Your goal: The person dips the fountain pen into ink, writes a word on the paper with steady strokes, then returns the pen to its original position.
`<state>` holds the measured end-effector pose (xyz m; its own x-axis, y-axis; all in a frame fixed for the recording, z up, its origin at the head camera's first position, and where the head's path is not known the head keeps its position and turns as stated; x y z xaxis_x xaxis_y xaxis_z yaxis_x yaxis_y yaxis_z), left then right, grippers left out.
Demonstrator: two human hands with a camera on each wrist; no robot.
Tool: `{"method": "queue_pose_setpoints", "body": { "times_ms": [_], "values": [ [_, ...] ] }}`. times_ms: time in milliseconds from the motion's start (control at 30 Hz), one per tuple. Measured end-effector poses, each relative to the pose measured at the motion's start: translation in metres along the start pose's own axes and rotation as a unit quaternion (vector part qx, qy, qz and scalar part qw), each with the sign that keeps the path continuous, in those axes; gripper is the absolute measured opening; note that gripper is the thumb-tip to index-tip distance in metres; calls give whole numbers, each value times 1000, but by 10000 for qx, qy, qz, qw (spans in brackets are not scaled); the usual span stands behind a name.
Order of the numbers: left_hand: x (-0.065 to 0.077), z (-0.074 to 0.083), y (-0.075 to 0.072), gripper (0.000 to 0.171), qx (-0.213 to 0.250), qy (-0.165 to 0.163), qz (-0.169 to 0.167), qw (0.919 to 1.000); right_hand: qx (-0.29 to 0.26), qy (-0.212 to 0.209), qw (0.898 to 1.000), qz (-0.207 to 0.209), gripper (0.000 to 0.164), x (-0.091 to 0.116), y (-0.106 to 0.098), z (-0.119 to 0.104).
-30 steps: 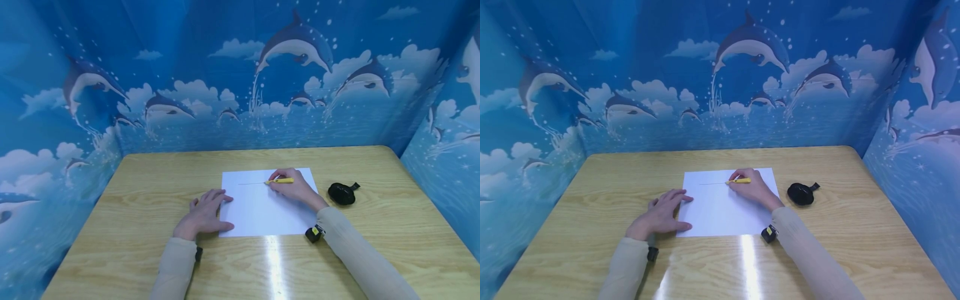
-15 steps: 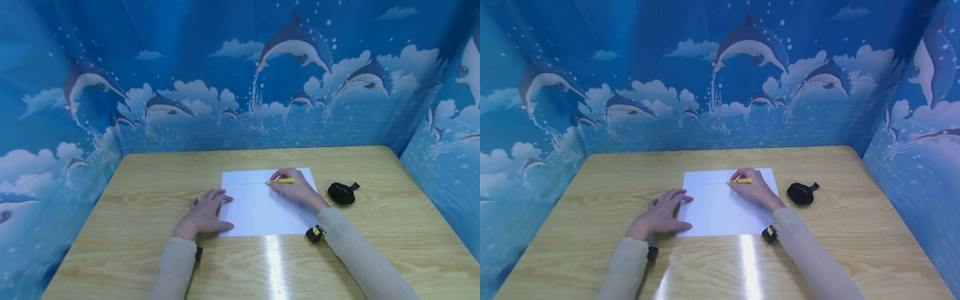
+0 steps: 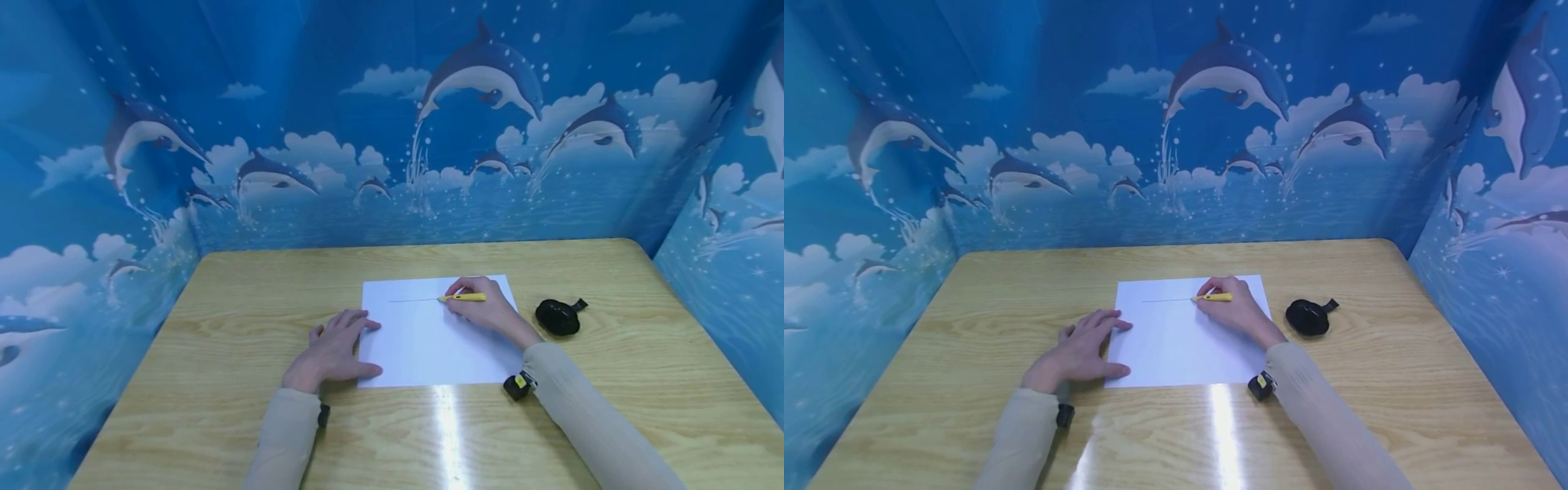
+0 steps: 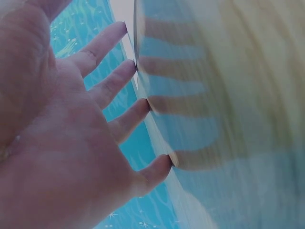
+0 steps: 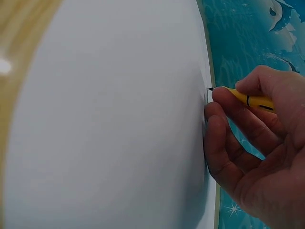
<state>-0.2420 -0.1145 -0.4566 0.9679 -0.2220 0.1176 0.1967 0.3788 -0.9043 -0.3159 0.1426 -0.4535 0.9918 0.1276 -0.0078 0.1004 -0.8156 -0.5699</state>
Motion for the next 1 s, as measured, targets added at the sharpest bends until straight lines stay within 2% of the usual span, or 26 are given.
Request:
{"method": "queue_pose_setpoints", "body": {
  "times_ms": [200, 500, 1000],
  "values": [
    [0, 0, 0, 71, 0, 18, -37, 10000, 50, -23, 10000, 31, 18, 1, -2, 1],
    [0, -1, 1, 70, -80, 66, -89, 9999, 103, 162, 9998, 52, 20, 4, -5, 5],
    [-1, 0, 1, 70, -87, 139, -75, 9998, 133, -32, 9998, 110, 19, 7, -10, 5]
  ]
}}
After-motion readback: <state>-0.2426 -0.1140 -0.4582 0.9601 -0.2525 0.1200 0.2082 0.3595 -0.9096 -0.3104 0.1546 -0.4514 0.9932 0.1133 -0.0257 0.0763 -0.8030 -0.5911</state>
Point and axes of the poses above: each hand's wrist, its own x-axis away from the middle knuckle, its own y-axis out of the palm, z = x × y, the point moved 9 cm from there along -x, towards the middle knuckle, and after that the axes turned 10 degrees about z, right-handed, at the moved point
